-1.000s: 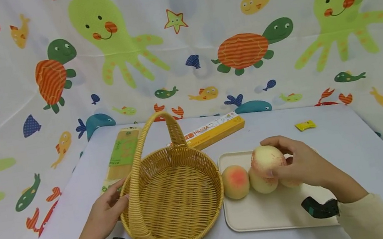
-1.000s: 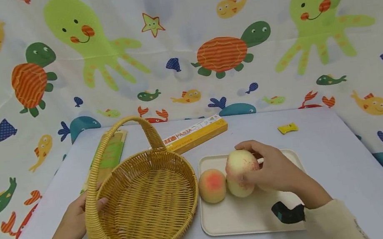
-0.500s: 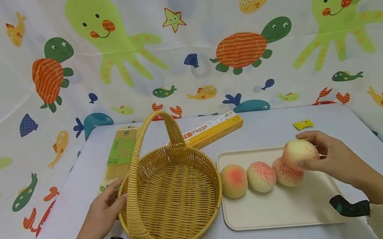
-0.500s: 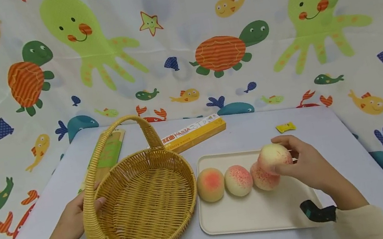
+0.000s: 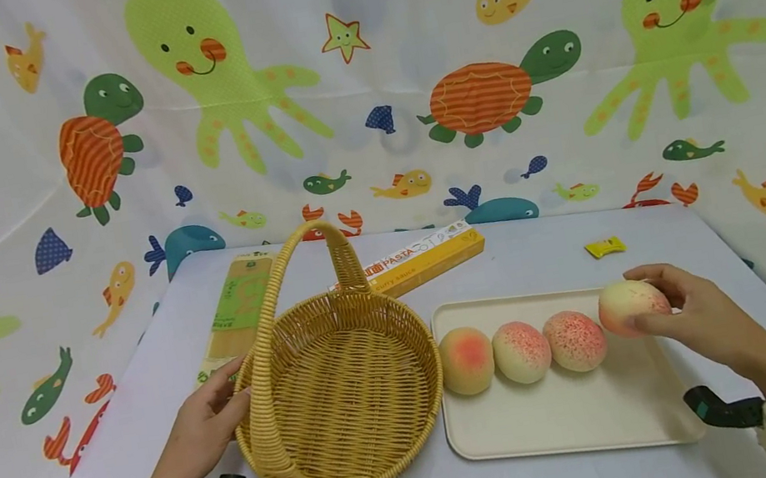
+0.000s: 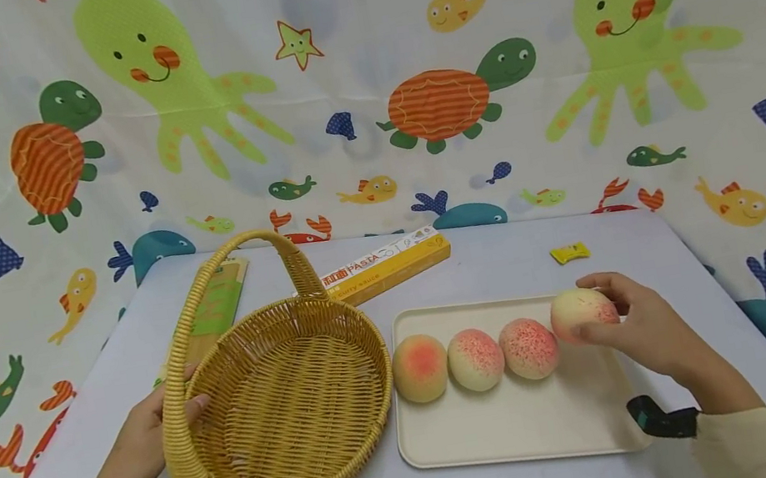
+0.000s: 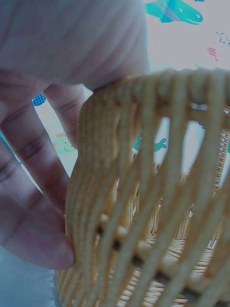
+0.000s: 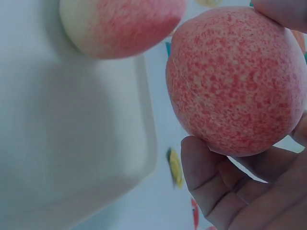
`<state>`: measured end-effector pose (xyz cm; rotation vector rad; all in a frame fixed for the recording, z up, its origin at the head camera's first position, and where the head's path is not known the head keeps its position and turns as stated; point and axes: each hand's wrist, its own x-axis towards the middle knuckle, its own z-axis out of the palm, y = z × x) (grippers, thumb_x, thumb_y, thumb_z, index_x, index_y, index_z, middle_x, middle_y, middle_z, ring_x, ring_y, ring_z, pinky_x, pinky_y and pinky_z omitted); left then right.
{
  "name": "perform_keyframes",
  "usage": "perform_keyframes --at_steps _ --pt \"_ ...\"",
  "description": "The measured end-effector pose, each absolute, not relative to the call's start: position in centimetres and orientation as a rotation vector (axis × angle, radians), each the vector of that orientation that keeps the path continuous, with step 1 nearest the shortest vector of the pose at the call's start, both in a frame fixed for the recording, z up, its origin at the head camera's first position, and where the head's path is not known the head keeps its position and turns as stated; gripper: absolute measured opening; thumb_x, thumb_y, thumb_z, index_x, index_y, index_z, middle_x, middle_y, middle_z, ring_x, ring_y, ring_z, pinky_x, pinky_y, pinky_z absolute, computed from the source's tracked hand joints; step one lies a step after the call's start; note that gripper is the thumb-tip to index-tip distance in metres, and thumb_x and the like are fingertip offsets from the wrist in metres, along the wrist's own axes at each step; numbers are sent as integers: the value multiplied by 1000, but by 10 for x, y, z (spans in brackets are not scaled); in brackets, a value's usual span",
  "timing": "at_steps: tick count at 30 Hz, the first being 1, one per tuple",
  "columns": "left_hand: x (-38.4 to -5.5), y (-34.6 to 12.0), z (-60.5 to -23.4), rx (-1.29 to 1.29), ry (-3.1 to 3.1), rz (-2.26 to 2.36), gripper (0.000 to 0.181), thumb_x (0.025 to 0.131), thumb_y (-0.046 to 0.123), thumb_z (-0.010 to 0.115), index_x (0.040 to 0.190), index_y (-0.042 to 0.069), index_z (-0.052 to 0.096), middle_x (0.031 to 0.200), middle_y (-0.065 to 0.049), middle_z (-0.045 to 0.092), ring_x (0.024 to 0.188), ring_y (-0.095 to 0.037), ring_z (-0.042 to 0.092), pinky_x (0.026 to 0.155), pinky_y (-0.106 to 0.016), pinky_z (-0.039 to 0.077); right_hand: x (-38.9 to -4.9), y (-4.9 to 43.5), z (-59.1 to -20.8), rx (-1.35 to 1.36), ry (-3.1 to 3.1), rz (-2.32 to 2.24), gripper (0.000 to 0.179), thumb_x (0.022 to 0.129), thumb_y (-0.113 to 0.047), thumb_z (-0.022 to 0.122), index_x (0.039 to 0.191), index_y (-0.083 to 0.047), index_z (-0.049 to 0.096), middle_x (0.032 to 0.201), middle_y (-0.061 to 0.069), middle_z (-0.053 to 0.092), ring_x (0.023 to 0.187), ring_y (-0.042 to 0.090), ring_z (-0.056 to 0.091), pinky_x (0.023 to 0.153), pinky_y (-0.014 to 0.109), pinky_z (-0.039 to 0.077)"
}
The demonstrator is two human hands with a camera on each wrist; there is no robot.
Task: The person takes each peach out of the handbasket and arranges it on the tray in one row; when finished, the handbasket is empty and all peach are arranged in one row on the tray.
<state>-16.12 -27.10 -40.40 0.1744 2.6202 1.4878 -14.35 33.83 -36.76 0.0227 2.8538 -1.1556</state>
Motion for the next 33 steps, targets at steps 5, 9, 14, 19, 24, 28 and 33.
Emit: perform_keyframes --at_steps 5,9,14,19,24,28,33 --pt "-162 -271 -404 177 2625 1487 58 110 26 54 161 6 36 124 -21 67 93 -12 68 70 -33 60 -147 344 -375 47 2811 -1108 65 97 -27 73 150 -1 47 127 19 59 100 18 50 74 26 50" --pt "-162 -270 -404 178 2615 1498 57 111 26 54 161 5 36 126 -22 66 93 -12 68 70 -33 60 -150 345 -379 61 2781 -1058 68 96 -31 74 150 -1 47 123 18 59 103 27 50 75 31 49" --pt "-162 -270 -404 178 2607 1505 58 111 26 54 161 5 36 126 -22 66 93 -12 68 70 -33 60 -152 345 -382 75 2771 -998 71 94 -32 75 150 1 47 124 21 60 106 32 53 76 34 50" --pt "-162 -271 -405 183 2605 1512 58 111 26 54 162 5 35 127 -23 65 94 -11 68 70 -33 60 -154 344 -383 62 2778 -942 72 92 -32 77 149 1 48 125 23 62 105 33 56 77 36 50" --pt "-162 -271 -406 182 2601 1518 58 111 25 54 162 5 35 128 -23 65 94 -11 68 70 -33 61 -155 344 -384 76 2764 -886 78 90 -37 79 150 2 48 121 23 63 103 33 57 74 36 50" --pt "-161 -271 -405 171 2599 1517 58 111 26 54 161 4 35 127 -23 65 93 -11 68 70 -33 61 -156 344 -384 82 2767 -857 81 89 -40 80 151 1 47 116 21 64 100 31 57 71 35 49" --pt "-161 -270 -404 158 2601 1512 59 111 25 54 161 3 34 126 -24 65 92 -12 68 70 -33 61 -155 342 -384 76 2799 -850 83 87 -40 83 148 1 47 115 20 64 99 32 58 72 36 49"
